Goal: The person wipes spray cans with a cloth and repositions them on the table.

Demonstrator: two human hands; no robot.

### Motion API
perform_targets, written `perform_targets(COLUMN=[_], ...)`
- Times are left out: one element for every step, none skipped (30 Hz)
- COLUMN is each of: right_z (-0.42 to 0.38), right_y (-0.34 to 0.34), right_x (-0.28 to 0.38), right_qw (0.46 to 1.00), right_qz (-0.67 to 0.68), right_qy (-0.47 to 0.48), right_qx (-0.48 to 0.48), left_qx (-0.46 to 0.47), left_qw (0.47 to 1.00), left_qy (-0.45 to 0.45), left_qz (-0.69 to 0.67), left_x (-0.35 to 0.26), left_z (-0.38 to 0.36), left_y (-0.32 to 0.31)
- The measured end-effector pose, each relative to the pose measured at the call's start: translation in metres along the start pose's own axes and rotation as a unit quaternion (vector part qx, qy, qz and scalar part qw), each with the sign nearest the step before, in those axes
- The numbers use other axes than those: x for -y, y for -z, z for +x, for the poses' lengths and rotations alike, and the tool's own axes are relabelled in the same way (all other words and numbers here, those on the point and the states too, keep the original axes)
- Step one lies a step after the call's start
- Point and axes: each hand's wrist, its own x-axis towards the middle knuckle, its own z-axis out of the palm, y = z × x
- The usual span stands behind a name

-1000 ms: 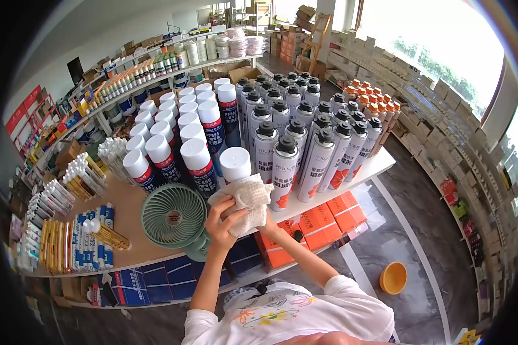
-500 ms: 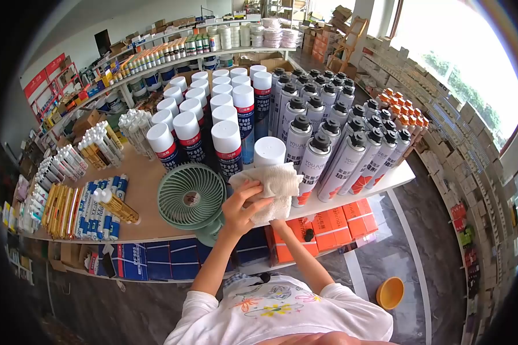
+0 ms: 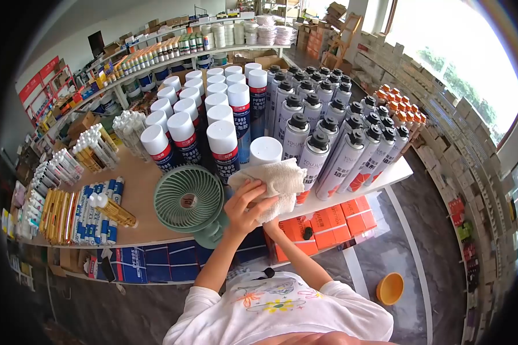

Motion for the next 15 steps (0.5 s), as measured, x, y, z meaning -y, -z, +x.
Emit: perform_targets(right_z=[-0.001, -0.002, -0.003, -0.005, -0.006, -0.006, -0.006, -0.005, -0.005, -0.005, -0.005, -0.006, -0.007, -0.008, -0.008], right_y=[-0.002, -0.003, -0.004, -0.004, -0.005, -0.006, -0.009, -0.010, -0.012, -0.014, -0.017, -0.020, -0.020, -0.020, -0.021], right_x=[-0.003, -0.006, -0.014, -0.014, -0.013, -0.011, -0.009, -0.008, -0.006, -0.004, -0.002, -0.001, -0.002, -0.002, -0.002], right_qw=[1.000, 1.000, 0.998, 0.999, 0.999, 0.999, 0.999, 0.999, 0.999, 1.000, 1.000, 1.000, 1.000, 1.000, 1.000], right_qz=[0.006, 0.007, 0.044, 0.037, 0.036, 0.032, 0.032, 0.029, 0.025, 0.023, 0.021, 0.020, 0.017, 0.018, 0.019], right_qy=[-0.008, -0.012, -0.032, -0.031, -0.028, -0.021, -0.018, -0.014, -0.008, -0.002, 0.004, 0.012, 0.014, 0.017, 0.018], right_qx=[-0.007, -0.013, -0.027, -0.025, -0.024, -0.023, -0.021, -0.020, -0.020, -0.020, -0.020, -0.020, -0.018, -0.016, -0.016], left_qx=[-0.014, -0.030, -0.038, -0.039, -0.028, -0.017, -0.008, -0.008, -0.012, -0.018, -0.013, -0.019, -0.026, -0.031, -0.039], left_qw=[1.000, 0.999, 0.999, 0.999, 0.999, 0.999, 0.999, 0.999, 0.998, 0.996, 0.997, 0.997, 0.998, 0.998, 0.998], left_qy=[0.008, 0.016, -0.001, -0.002, 0.018, 0.035, 0.052, 0.051, 0.067, 0.083, 0.075, 0.076, 0.064, 0.052, 0.049], left_qz=[-0.008, -0.015, 0.003, 0.002, -0.001, -0.004, -0.011, -0.012, -0.016, -0.020, -0.019, -0.024, -0.014, -0.004, -0.008], left_x=[0.001, 0.003, 0.006, 0.006, 0.005, 0.004, 0.001, -0.002, -0.006, -0.008, -0.008, -0.010, -0.012, -0.013, -0.010], left_z=[0.000, 0.000, -0.012, -0.026, -0.041, -0.052, -0.057, -0.063, -0.060, -0.056, -0.052, -0.038, -0.024, -0.011, -0.001], left_y=[-0.003, -0.006, -0.011, -0.016, -0.019, -0.020, -0.019, -0.018, -0.016, -0.018, -0.015, -0.011, -0.007, -0.003, 0.000])
